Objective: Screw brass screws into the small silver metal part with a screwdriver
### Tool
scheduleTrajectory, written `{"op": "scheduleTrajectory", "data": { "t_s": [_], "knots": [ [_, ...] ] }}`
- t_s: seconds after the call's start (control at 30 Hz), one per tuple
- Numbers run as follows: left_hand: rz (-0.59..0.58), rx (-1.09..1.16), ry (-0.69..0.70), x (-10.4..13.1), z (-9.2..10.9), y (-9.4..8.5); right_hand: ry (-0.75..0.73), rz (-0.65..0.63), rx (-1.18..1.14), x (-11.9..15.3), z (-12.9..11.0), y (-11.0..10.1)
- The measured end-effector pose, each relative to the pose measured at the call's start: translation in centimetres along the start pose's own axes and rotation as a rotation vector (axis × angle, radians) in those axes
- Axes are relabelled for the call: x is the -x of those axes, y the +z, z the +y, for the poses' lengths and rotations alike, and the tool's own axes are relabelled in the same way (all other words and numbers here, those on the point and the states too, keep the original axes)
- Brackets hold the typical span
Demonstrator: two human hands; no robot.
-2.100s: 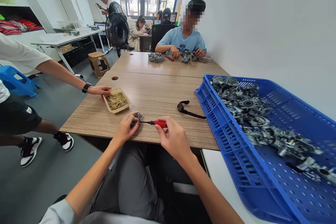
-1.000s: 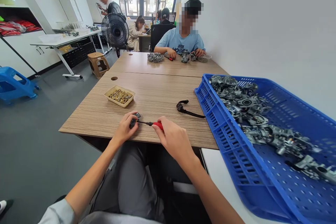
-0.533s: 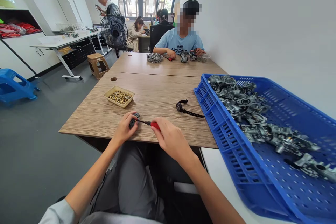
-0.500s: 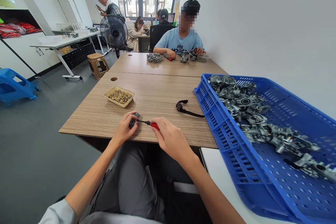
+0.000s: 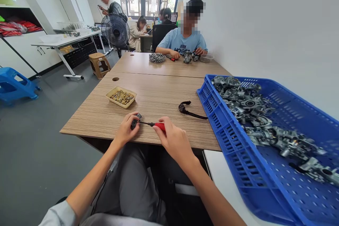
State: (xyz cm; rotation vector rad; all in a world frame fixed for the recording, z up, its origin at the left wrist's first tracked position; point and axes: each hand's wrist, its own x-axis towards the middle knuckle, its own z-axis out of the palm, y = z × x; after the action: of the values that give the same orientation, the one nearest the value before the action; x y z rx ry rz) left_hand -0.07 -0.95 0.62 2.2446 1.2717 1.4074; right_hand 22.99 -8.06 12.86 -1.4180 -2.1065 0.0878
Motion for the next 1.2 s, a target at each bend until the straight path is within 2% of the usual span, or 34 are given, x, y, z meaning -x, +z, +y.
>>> {"op": "scheduleTrajectory", "data": {
  "t_s": [0.17,0.37,0.47,0.53,0.67,0.87,1.03,1.13,1.2],
  "knots": [
    [0.000,0.005,0.005,-0.01,0.04,-0.05,-0.100,-0.039,-0.070,-0.04,0.03,-0.11],
    [0.001,0.007,0.002,0.02,-0.03,0.03,0.019,-0.023,0.000,-0.12,0.02,-0.20],
    [0.002,0.011,0.007,0.05,-0.10,0.09,-0.107,-0.030,-0.061,-0.21,0.07,-0.42],
    [0.004,0.012,0.008,0.07,-0.11,0.12,-0.133,-0.014,-0.063,-0.21,0.04,-0.46],
    [0.004,0.010,0.007,0.07,-0.08,0.14,0.009,-0.011,0.025,-0.12,-0.03,-0.41],
    [-0.001,0.011,0.005,0.03,0.05,0.09,-0.112,-0.012,-0.038,-0.09,-0.15,-0.50],
    [0.005,0.009,0.007,0.01,0.08,0.05,0.042,-0.013,0.057,-0.05,-0.08,-0.36],
    [0.004,0.008,0.007,0.02,0.08,0.06,-0.070,-0.040,-0.018,-0.06,0.00,-0.42],
    [0.006,0.008,0.008,0.03,0.09,0.06,-0.090,-0.029,-0.036,-0.06,-0.02,-0.40]
  ]
}}
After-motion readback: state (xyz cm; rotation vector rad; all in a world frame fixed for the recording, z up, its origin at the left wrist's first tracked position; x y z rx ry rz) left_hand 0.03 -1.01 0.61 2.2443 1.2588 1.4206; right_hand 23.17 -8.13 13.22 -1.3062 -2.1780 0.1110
